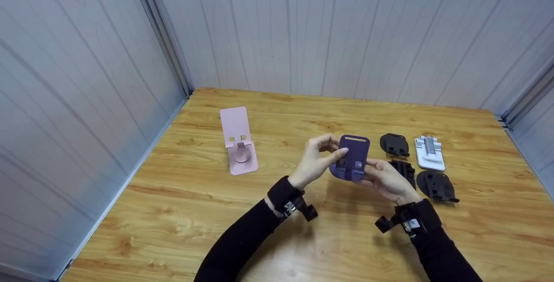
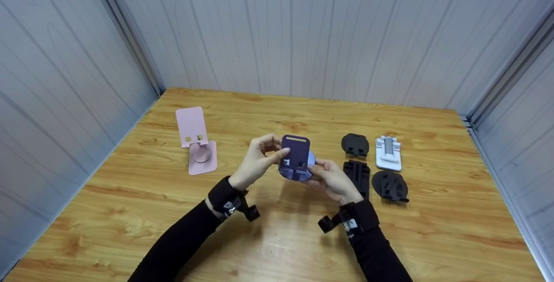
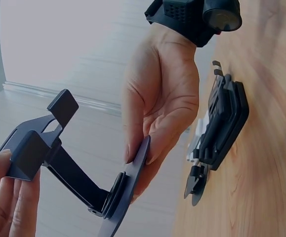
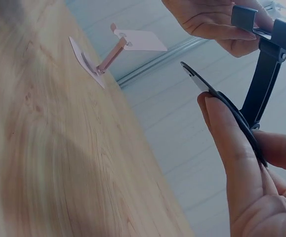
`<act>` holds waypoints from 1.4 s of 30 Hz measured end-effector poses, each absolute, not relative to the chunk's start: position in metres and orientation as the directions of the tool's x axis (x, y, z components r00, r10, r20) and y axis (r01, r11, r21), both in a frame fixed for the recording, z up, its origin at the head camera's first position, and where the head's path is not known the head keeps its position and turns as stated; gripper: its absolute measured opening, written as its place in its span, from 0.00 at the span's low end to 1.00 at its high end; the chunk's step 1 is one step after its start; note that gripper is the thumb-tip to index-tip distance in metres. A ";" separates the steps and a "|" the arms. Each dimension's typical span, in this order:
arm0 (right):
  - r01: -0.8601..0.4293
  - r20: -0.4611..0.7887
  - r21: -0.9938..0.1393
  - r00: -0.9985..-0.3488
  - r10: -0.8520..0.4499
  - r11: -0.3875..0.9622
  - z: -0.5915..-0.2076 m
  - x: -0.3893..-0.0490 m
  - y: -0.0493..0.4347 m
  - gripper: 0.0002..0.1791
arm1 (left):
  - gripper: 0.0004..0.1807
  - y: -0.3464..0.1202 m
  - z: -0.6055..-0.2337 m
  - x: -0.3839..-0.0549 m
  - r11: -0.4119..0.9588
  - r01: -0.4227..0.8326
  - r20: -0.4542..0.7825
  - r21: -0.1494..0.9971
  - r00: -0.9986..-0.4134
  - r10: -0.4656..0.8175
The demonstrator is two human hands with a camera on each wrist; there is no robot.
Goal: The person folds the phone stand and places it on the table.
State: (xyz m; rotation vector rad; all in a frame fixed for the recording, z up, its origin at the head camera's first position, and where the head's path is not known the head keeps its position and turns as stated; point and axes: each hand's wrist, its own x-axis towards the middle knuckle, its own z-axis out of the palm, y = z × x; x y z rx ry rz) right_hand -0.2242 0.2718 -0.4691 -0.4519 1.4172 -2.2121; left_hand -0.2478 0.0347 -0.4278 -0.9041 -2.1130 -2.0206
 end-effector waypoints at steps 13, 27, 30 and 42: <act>0.173 0.048 -0.921 -0.840 -0.540 -0.350 -0.470 -0.223 0.274 0.19 | 0.06 0.034 -0.429 -0.250 -0.082 0.390 0.392 0.917 -0.842 0.372; 0.083 0.051 -0.942 -0.922 -0.383 -0.325 -0.471 -0.217 0.259 0.19 | 0.08 0.029 -0.429 -0.253 -0.101 0.286 0.300 0.953 -0.842 0.448; 0.055 0.064 -0.949 -0.930 -0.361 -0.309 -0.473 -0.217 0.257 0.19 | 0.09 0.028 -0.428 -0.254 -0.101 0.274 0.290 0.956 -0.841 0.457; 0.012 -0.002 -0.998 -0.985 -0.175 -0.057 -0.465 -0.212 0.250 0.24 | 0.10 0.025 -0.424 -0.256 -0.177 0.120 0.191 0.977 -0.860 0.473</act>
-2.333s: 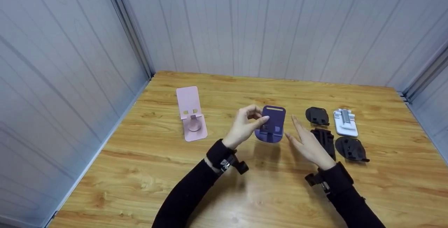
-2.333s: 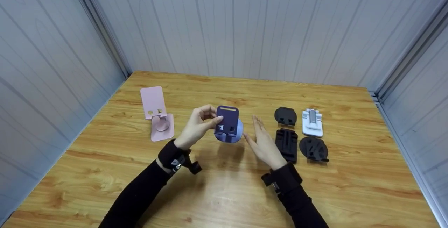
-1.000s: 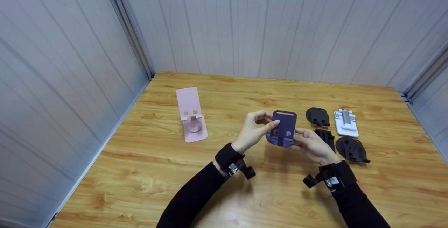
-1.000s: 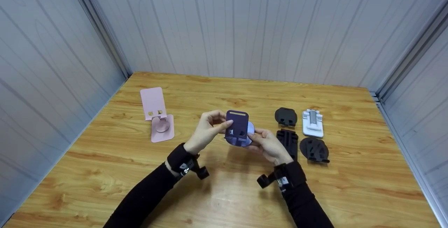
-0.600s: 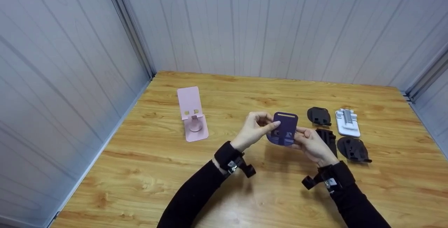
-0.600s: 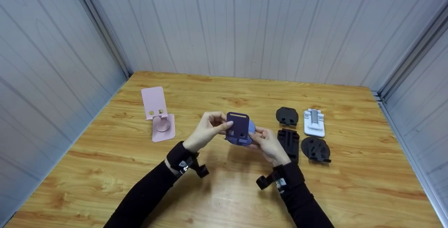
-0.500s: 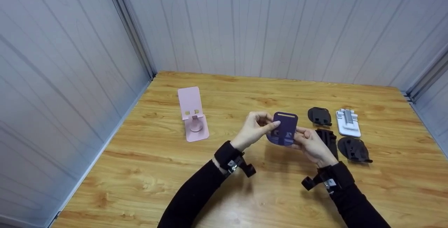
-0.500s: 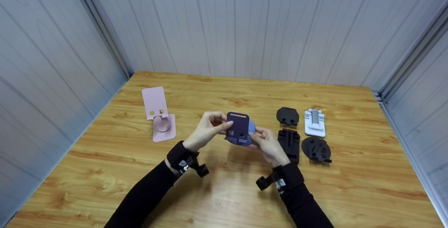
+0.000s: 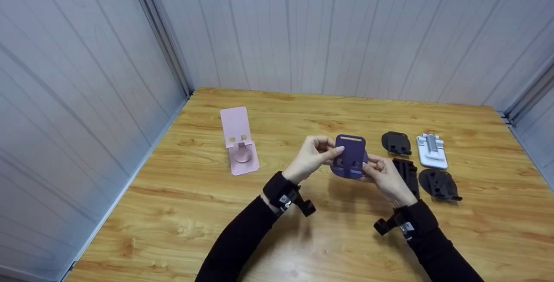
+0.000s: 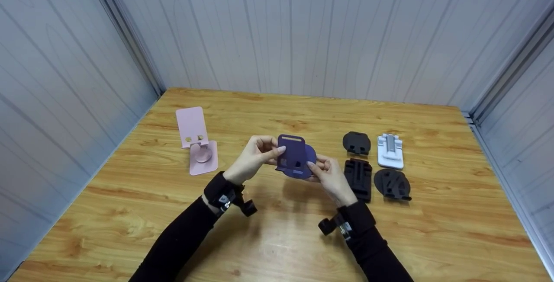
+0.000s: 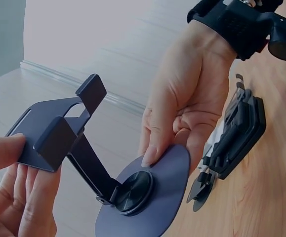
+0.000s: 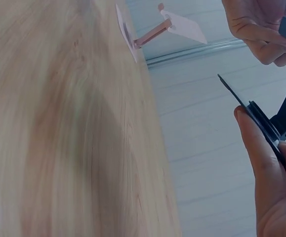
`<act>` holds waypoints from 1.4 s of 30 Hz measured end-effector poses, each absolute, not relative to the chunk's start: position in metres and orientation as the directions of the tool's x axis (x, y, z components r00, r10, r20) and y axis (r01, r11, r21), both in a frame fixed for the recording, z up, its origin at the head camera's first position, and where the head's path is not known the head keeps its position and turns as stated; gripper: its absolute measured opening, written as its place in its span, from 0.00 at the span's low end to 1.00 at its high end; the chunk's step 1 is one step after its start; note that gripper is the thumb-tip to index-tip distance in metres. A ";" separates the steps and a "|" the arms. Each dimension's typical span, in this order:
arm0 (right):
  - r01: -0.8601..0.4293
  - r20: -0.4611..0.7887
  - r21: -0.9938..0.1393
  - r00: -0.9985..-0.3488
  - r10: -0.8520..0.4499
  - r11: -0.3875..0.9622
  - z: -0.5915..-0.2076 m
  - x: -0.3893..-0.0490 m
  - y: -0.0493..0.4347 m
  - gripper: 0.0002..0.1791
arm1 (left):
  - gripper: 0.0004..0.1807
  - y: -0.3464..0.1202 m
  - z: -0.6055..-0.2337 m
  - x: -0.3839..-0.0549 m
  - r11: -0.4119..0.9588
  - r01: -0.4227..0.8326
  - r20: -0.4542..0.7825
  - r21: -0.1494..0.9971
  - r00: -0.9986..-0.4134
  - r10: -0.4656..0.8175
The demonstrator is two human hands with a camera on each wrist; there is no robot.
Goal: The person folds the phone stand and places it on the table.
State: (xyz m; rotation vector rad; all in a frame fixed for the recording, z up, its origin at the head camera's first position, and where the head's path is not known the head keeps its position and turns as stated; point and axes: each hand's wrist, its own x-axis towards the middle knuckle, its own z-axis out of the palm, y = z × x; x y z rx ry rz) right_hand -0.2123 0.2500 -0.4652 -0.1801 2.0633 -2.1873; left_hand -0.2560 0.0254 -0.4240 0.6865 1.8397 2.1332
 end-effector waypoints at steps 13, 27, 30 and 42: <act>-0.135 0.125 -0.976 -0.990 -0.073 0.171 -0.461 -0.211 0.252 0.21 | 0.15 0.026 -0.431 -0.261 -0.171 -0.068 0.037 0.983 -0.838 0.544; -0.523 0.584 -0.692 -0.810 -0.039 0.498 -0.463 -0.212 0.254 0.08 | 0.15 0.028 -0.439 -0.264 -0.104 -0.155 -0.071 0.982 -0.824 0.561; -0.561 0.629 -0.637 -0.775 -0.065 0.528 -0.462 -0.213 0.256 0.07 | 0.15 0.027 -0.440 -0.266 -0.098 -0.149 -0.067 0.984 -0.820 0.568; -0.639 0.714 -0.505 -0.687 -0.136 0.579 -0.464 -0.215 0.257 0.11 | 0.17 0.025 -0.442 -0.267 -0.055 -0.158 -0.095 0.986 -0.798 0.595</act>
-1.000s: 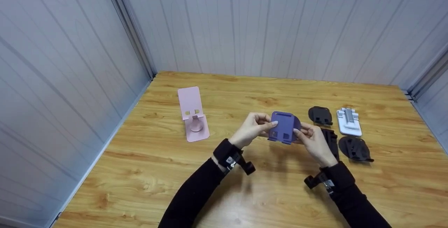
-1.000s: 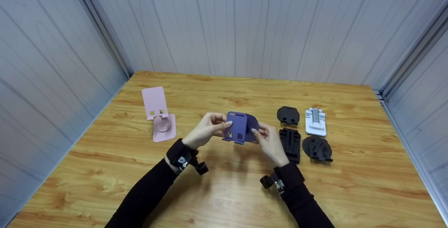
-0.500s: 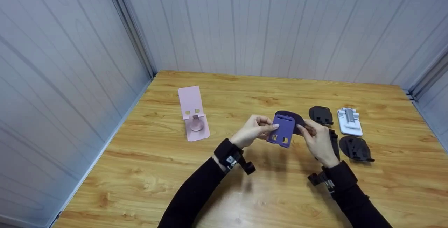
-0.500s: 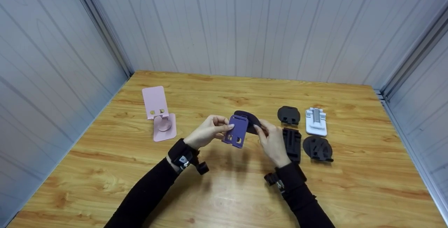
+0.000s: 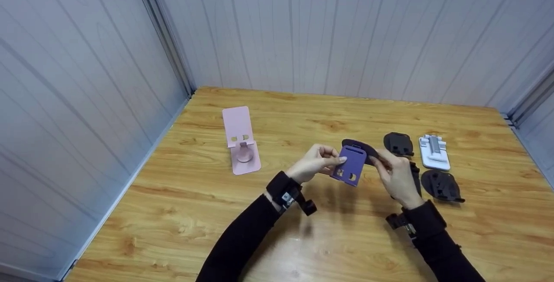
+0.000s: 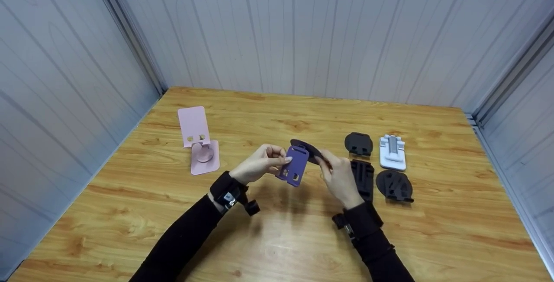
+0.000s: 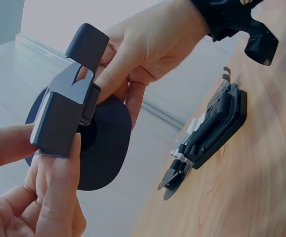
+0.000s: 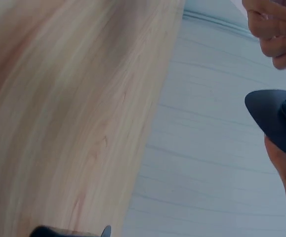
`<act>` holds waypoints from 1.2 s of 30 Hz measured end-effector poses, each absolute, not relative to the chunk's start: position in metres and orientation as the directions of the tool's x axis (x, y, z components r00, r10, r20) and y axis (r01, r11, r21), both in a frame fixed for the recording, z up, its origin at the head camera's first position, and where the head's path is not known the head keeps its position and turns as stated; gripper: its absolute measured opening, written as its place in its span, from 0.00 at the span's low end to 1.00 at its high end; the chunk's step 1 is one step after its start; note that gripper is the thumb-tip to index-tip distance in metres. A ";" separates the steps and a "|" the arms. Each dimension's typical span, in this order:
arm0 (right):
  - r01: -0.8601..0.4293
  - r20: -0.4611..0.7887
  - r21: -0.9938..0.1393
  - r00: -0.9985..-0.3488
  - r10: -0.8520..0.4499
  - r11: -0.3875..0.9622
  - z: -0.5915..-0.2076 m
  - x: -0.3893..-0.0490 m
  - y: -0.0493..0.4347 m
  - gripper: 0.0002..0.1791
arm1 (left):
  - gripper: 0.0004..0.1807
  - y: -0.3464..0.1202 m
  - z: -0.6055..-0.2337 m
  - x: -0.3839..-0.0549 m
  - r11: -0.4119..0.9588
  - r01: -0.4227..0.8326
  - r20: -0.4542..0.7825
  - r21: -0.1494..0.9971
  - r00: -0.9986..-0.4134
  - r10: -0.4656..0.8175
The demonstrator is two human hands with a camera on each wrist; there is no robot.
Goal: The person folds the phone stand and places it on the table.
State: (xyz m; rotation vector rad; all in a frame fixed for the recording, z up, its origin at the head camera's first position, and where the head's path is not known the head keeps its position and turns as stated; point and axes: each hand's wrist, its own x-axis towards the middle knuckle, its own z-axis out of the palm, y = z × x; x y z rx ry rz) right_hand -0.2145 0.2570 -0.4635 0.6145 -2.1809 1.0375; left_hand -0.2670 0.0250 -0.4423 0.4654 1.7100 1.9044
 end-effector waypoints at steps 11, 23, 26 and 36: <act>-0.548 0.585 -0.681 -0.806 -0.090 0.486 -0.458 -0.212 0.260 0.09 | 0.08 0.027 -0.442 -0.264 -0.001 0.120 0.099 0.993 -0.821 0.562; -0.326 0.321 -0.929 -0.945 -0.059 0.176 -0.452 -0.208 0.256 0.17 | 0.22 0.026 -0.439 -0.261 0.137 0.240 0.120 0.961 -0.808 0.577; -0.302 0.298 -0.939 -0.953 -0.049 0.166 -0.453 -0.208 0.255 0.17 | 0.20 0.027 -0.439 -0.260 0.126 0.233 0.120 0.964 -0.809 0.576; -0.107 0.106 -0.994 -0.993 -0.051 0.012 -0.454 -0.208 0.249 0.20 | 0.14 0.030 -0.441 -0.262 0.088 0.131 0.063 0.987 -0.838 0.542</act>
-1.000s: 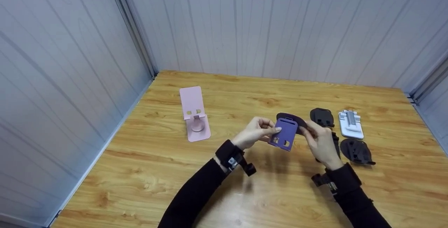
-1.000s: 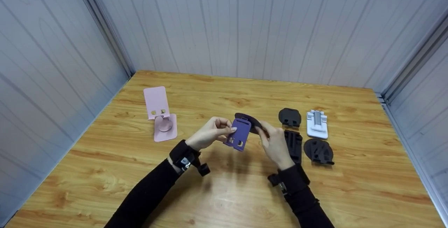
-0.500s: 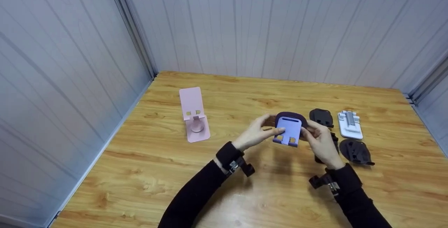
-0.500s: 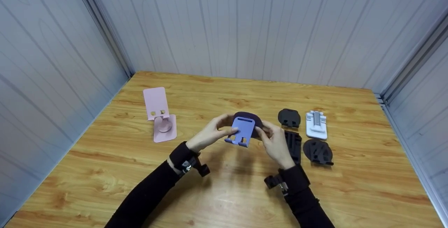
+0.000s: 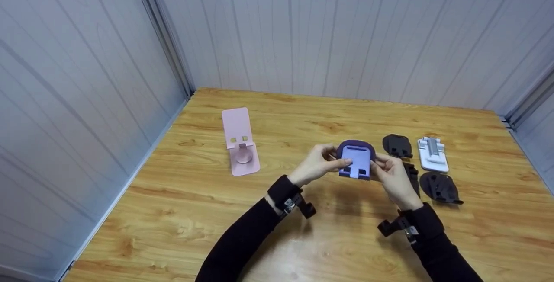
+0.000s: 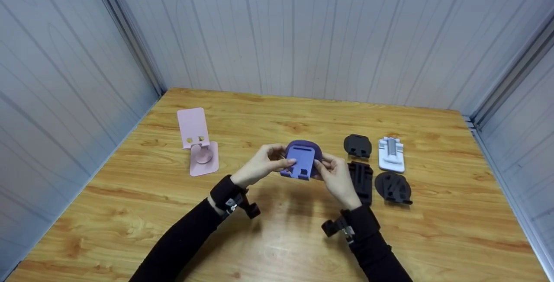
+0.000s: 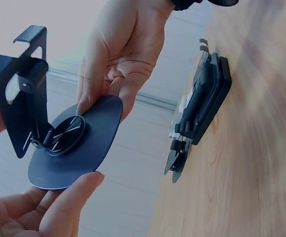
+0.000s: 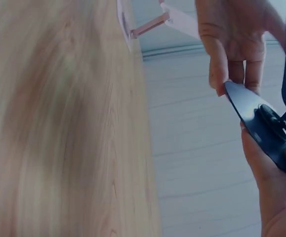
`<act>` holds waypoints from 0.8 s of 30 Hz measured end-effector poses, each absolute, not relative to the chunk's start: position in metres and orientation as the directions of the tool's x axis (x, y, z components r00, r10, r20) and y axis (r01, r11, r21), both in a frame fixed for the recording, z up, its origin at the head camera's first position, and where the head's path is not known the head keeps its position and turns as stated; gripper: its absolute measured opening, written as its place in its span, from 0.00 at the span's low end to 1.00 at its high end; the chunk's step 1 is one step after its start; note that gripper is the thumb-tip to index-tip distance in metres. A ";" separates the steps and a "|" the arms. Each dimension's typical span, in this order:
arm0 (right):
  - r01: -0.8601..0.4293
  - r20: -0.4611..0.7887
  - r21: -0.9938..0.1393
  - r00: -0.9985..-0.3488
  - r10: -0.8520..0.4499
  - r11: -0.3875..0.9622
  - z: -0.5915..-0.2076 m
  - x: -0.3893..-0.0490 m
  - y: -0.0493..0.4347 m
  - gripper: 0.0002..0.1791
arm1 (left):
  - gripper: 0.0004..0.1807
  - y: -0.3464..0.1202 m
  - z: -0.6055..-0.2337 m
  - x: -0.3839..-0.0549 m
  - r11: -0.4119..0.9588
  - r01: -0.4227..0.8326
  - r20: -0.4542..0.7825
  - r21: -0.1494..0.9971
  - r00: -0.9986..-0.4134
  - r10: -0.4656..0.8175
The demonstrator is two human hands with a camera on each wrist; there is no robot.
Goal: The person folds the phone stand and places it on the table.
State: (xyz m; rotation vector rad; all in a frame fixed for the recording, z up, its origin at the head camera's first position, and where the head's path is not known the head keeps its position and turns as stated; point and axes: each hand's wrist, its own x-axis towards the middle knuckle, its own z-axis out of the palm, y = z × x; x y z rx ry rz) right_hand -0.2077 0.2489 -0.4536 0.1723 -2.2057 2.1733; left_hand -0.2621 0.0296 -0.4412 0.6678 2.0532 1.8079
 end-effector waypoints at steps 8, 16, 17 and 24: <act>0.068 -0.017 -0.984 -0.955 -0.296 -0.163 -0.447 -0.207 0.267 0.18 | 0.14 0.031 -0.444 -0.263 0.058 0.045 0.008 0.997 -0.849 0.528; 0.152 -0.120 -0.986 -0.936 -0.331 -0.069 -0.440 -0.206 0.269 0.39 | 0.16 0.031 -0.448 -0.264 0.102 0.089 0.023 0.991 -0.853 0.522; 0.153 -0.124 -0.986 -0.937 -0.327 -0.064 -0.440 -0.206 0.269 0.40 | 0.15 0.030 -0.448 -0.264 0.113 0.103 0.029 0.988 -0.853 0.522; 0.139 -0.100 -0.986 -0.933 -0.347 -0.088 -0.441 -0.206 0.270 0.39 | 0.12 0.030 -0.449 -0.264 0.136 0.130 0.041 0.982 -0.853 0.520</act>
